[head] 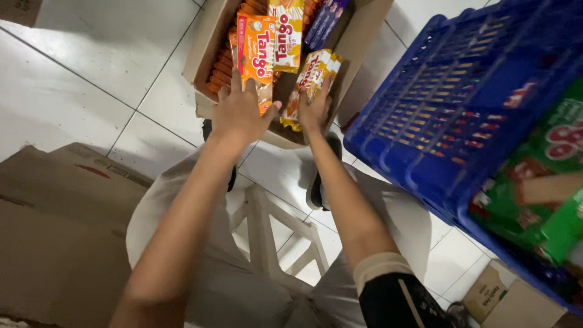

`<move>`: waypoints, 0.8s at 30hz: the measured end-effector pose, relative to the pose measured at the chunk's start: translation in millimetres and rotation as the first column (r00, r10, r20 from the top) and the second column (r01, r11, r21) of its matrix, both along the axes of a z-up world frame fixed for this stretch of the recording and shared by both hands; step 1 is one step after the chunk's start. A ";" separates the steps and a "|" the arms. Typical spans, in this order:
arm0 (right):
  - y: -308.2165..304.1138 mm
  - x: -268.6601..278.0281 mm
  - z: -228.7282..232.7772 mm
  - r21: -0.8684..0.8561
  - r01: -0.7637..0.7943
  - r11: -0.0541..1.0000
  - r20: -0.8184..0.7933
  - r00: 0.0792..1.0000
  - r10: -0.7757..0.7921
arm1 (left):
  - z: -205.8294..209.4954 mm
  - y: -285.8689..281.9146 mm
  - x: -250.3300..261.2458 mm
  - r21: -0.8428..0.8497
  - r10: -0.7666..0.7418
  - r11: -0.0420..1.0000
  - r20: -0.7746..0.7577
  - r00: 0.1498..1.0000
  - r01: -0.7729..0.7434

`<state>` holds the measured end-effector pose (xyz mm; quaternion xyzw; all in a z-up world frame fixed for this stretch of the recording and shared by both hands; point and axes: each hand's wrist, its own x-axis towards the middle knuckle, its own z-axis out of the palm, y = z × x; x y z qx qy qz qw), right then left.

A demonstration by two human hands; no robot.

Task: The person transfers packs of Tango wafers from a blue crate into a cardboard box. They pick up stacks of orange and purple packages and place them into the box, then arrange them to fit.

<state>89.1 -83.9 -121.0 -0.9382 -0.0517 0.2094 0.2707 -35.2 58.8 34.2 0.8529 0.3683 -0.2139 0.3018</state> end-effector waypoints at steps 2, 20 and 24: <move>7.3 2.1 -20.4 0.103 0.042 0.994 -0.032 0.999 -0.039 | 14.2 2.3 4.0 -0.011 -0.003 1.000 -0.010 1.000 0.003; 38.1 4.6 -138.8 0.263 0.197 0.944 -0.049 0.980 -0.191 | 27.3 -17.2 17.3 0.074 -0.065 0.995 -0.113 0.991 0.074; 41.9 7.1 -146.7 0.452 0.019 0.892 0.059 0.997 -0.052 | 24.5 -21.1 15.6 0.094 -0.106 0.988 -0.129 0.986 0.119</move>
